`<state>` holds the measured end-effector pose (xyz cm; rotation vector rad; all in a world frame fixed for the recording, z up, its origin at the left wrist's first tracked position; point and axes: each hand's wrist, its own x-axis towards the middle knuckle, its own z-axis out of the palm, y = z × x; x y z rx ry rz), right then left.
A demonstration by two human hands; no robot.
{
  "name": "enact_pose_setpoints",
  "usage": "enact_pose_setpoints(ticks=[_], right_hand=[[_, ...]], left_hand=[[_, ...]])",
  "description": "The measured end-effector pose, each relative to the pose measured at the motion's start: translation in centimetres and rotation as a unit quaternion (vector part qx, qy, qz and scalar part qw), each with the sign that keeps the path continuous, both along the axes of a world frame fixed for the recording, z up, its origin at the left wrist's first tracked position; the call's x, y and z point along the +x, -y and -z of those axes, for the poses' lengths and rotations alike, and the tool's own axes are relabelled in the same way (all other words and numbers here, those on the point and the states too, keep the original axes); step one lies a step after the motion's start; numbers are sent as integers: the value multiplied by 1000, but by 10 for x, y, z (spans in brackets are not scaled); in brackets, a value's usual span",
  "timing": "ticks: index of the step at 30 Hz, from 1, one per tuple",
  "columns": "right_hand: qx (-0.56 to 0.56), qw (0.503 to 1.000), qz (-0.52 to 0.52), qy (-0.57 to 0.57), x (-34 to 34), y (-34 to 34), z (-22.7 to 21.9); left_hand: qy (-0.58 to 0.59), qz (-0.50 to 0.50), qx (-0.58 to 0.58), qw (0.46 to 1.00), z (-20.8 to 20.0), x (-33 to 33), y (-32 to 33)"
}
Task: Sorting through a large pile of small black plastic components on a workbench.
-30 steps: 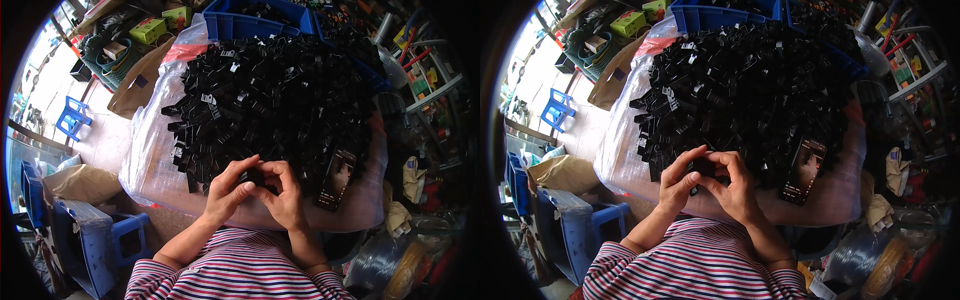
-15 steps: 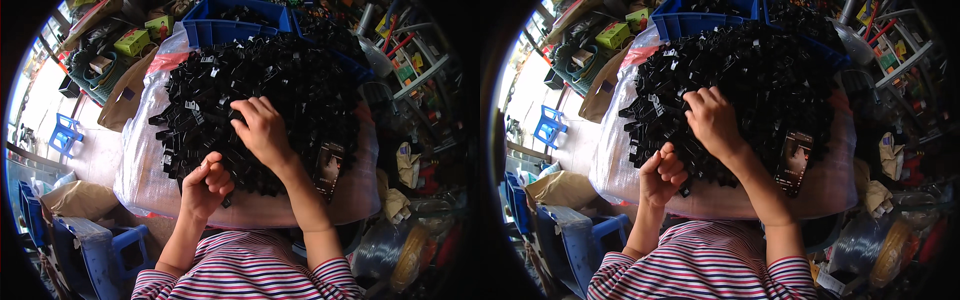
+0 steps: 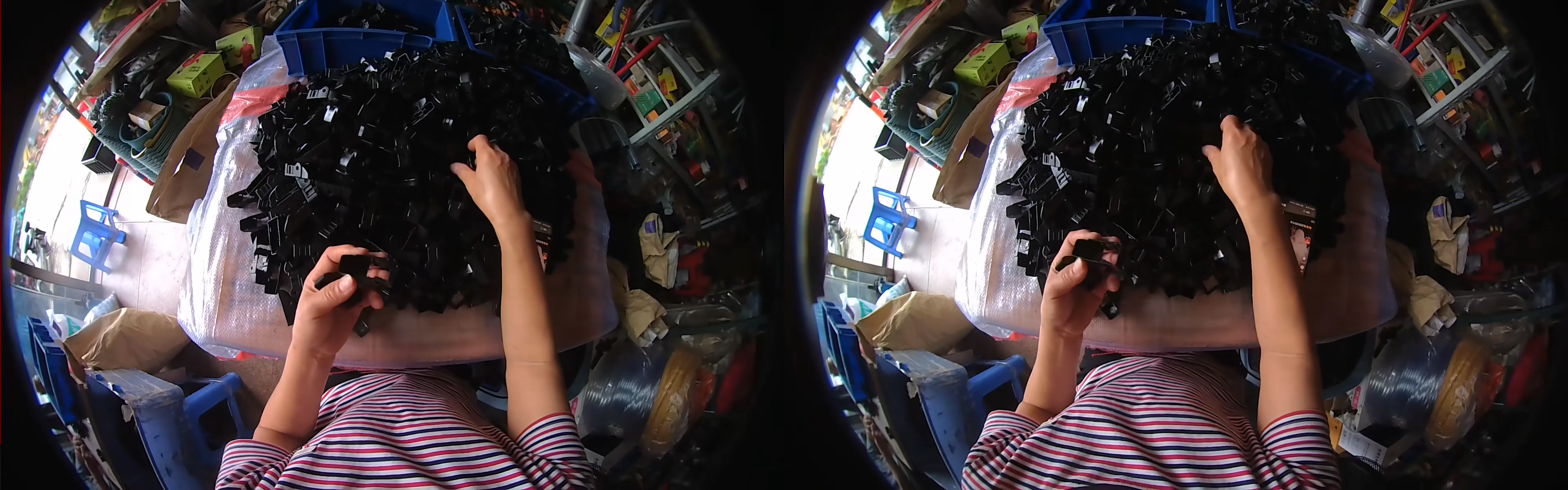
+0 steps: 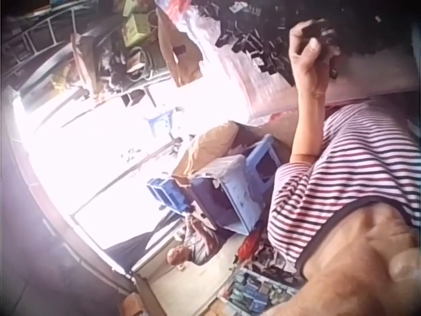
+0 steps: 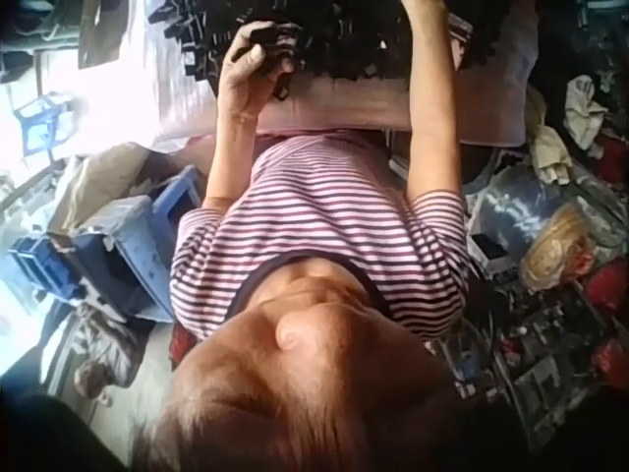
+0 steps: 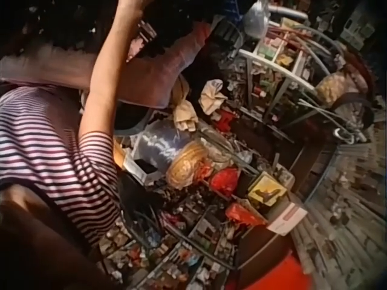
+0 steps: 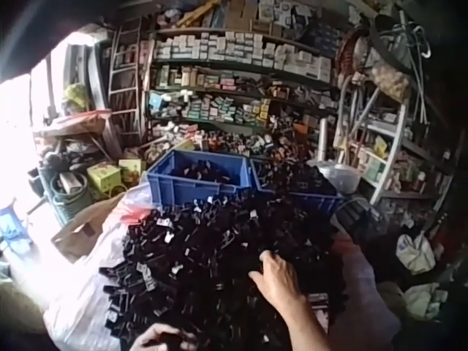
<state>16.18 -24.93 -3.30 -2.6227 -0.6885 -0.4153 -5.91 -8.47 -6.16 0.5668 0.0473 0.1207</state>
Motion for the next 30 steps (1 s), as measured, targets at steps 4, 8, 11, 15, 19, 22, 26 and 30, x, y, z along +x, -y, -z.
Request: enact_pose_setpoints(ticks=[4, 8, 11, 15, 19, 22, 26, 30], right_hand=[[-3, 1000, 13, -19, 3, -5, 5], [167, 983, -57, -53, -51, -17, -23], [330, 916, -185, -134, -96, -21, -31], [446, 835, -221, -236, -132, -16, -25], [396, 865, -253, -177, -148, -11, -9], [371, 884, -252, -136, -149, -14, -2], [382, 883, -242, -127, -148, -13, 7], [399, 873, -255, -118, -147, -14, 12]], left_hand=[[-28, -14, 45, 998, 1, -8, 1], [-41, -36, 83, 995, 1, -11, -3], [-45, -45, 117, 991, 2, -9, 0], [-34, -25, 149, 988, 5, -6, 3], [-30, -40, 131, 990, 6, -9, 7], [-29, -49, 148, 987, -2, -9, 9], [-27, -59, 145, 987, -3, -8, 11], [-31, -56, 148, 987, -4, -7, 12]])
